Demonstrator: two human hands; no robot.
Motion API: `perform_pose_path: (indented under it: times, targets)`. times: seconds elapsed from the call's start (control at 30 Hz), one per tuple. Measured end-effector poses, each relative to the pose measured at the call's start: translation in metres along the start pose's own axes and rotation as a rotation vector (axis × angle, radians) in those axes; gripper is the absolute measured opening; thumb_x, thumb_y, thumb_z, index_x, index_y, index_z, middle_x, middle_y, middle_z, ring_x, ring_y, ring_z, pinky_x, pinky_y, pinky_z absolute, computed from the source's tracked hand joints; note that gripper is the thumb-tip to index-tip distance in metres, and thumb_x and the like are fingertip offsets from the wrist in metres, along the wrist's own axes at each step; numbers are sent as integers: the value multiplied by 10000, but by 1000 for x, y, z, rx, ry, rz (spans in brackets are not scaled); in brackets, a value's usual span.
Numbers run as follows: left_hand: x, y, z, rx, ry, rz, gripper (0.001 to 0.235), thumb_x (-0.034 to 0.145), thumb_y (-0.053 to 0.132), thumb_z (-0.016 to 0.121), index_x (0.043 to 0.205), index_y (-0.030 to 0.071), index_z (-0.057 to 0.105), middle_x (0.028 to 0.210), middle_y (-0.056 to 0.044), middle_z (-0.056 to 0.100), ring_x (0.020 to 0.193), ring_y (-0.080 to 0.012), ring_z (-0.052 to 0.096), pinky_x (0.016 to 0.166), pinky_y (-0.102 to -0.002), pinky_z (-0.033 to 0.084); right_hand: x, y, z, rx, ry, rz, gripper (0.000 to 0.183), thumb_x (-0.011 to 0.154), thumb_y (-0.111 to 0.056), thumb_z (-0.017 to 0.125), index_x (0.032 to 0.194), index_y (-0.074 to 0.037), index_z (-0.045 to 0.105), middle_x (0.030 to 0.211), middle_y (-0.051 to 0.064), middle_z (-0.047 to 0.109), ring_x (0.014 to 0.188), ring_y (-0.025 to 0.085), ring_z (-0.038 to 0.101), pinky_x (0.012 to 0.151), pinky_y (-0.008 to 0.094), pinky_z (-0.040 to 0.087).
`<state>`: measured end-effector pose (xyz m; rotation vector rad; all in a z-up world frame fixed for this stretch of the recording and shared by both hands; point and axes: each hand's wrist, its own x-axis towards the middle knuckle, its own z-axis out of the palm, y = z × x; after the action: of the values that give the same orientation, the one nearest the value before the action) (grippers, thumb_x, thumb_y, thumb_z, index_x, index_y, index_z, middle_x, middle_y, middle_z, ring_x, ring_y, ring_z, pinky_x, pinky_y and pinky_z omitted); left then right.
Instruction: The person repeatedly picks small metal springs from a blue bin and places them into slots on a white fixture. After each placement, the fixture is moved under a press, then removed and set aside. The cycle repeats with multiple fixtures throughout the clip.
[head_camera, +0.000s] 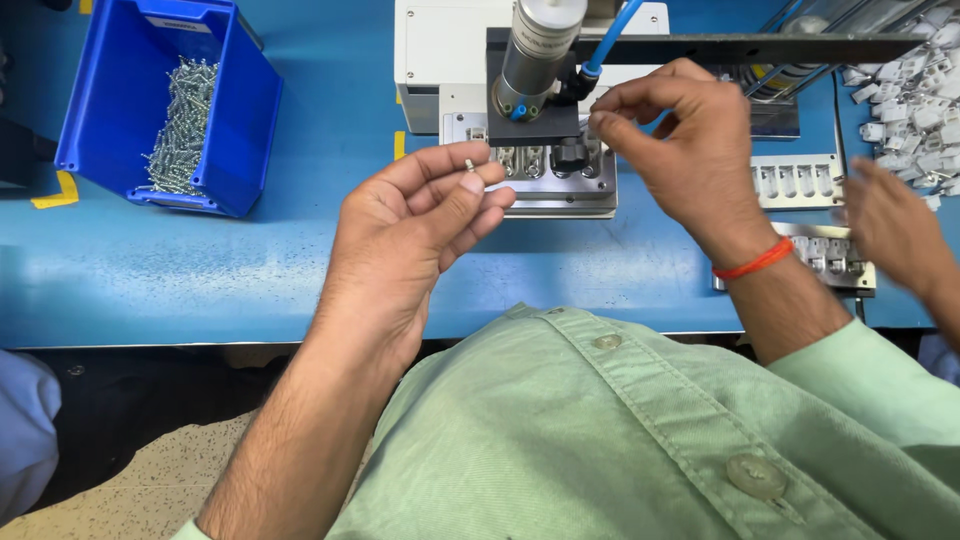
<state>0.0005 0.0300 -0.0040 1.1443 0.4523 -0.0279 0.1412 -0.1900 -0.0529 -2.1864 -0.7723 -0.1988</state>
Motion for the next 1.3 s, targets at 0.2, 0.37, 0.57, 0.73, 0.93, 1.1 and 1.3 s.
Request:
perform_pose_path:
  times: [0.2, 0.37, 0.57, 0.73, 0.93, 1.1, 1.3]
  targets:
    - [-5, -1, -4, 18, -20, 26, 292, 956, 46, 620, 1235, -34, 653, 1119, -116, 734, 1026, -171, 742, 937, -273, 624, 5, 24, 23, -218, -47, -110, 137, 864, -75, 827, 1002, -76, 819, 909, 67, 705, 820, 183, 677, 717, 313, 545]
    - [-5, 0, -4, 71, -38, 84, 290, 941, 57, 656, 1218, -27, 680, 1089, -94, 723, 983, -149, 733, 894, -264, 621, 19, 13, 14, -254, -126, -83, 176, 832, -92, 849, 999, -51, 817, 912, 93, 725, 754, 181, 695, 677, 321, 557]
    - [-4, 2, 1, 286, -44, 192, 305, 909, 88, 733, 1206, 21, 726, 1044, -52, 740, 951, -98, 696, 841, -252, 595, -2, -50, -31, 131, -38, 31, 118, 995, -117, 829, 1059, -29, 783, 954, 55, 758, 815, 79, 665, 730, 227, 535]
    - [-4, 8, 11, 377, -82, 267, 291, 896, 105, 737, 1178, 59, 683, 995, -55, 760, 925, -79, 733, 825, -238, 642, -9, -95, -29, 201, -185, 91, 155, 938, -125, 804, 1078, -62, 791, 925, 41, 783, 733, 47, 654, 647, 203, 528]
    - [-4, 15, 16, 592, -80, 370, 187, 894, 113, 760, 1065, 51, 717, 940, -35, 794, 889, -70, 784, 810, -222, 673, -10, -104, -26, 211, -204, 67, 133, 946, -141, 801, 1053, -63, 796, 936, 28, 792, 747, 47, 661, 670, 205, 542]
    - [-5, 12, 17, 660, -66, 406, 166, 883, 119, 778, 1029, 56, 733, 925, -34, 802, 877, -70, 793, 788, -227, 643, -12, -101, -29, 207, -217, 62, 131, 922, -125, 811, 1035, -60, 796, 910, 22, 784, 749, 56, 665, 673, 215, 545]
    - [9, -2, 12, -105, -132, -80, 269, 874, 47, 738, 1132, -19, 698, 1018, -134, 776, 912, -176, 753, 831, -270, 637, -15, -97, -35, 278, -121, -12, 95, 937, -61, 769, 1030, -47, 759, 957, 39, 744, 857, 69, 676, 769, 218, 552]
